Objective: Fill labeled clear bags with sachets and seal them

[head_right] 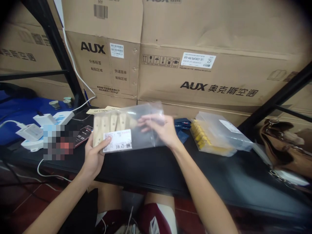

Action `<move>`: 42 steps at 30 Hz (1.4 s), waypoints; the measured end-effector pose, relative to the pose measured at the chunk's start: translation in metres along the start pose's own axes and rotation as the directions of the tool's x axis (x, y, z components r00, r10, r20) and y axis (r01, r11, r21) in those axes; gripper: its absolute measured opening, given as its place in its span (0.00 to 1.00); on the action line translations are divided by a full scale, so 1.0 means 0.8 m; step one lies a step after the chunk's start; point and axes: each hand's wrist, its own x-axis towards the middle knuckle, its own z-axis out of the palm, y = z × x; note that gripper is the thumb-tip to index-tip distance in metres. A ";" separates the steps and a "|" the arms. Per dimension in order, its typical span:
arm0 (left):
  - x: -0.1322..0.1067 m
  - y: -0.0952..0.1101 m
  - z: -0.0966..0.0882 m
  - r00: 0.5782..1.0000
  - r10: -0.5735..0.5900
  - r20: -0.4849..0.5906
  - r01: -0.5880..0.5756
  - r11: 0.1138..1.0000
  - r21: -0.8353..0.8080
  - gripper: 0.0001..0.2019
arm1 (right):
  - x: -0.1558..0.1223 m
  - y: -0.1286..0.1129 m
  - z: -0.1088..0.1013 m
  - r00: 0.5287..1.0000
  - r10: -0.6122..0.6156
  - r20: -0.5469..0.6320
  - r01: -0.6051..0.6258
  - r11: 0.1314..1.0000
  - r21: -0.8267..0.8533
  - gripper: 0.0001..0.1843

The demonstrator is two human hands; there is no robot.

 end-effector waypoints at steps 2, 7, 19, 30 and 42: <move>0.002 0.003 0.001 0.988 0.074 -0.135 -0.085 0.993 -0.076 0.35 | 0.007 0.011 -0.014 0.878 -0.166 -0.449 0.192 0.981 0.012 0.02; 0.003 0.008 0.000 0.935 0.171 -0.311 -0.207 0.975 -0.086 0.32 | -0.004 0.073 -0.017 0.883 -0.223 -0.412 0.091 0.944 -0.317 0.08; -0.005 -0.001 -0.001 0.935 0.316 -0.161 -0.322 0.946 -0.017 0.35 | 0.025 0.167 0.042 0.977 0.013 0.212 0.114 0.810 -0.576 0.16; -0.001 -0.012 -0.010 0.934 0.340 -0.114 -0.334 0.940 0.069 0.37 | 0.035 0.096 -0.053 0.915 0.156 -0.372 -0.257 0.936 -0.239 0.19; -0.001 -0.010 -0.011 0.944 0.311 -0.110 -0.306 0.950 0.060 0.36 | 0.023 0.024 -0.061 0.971 0.086 -0.225 -0.041 0.980 0.196 0.26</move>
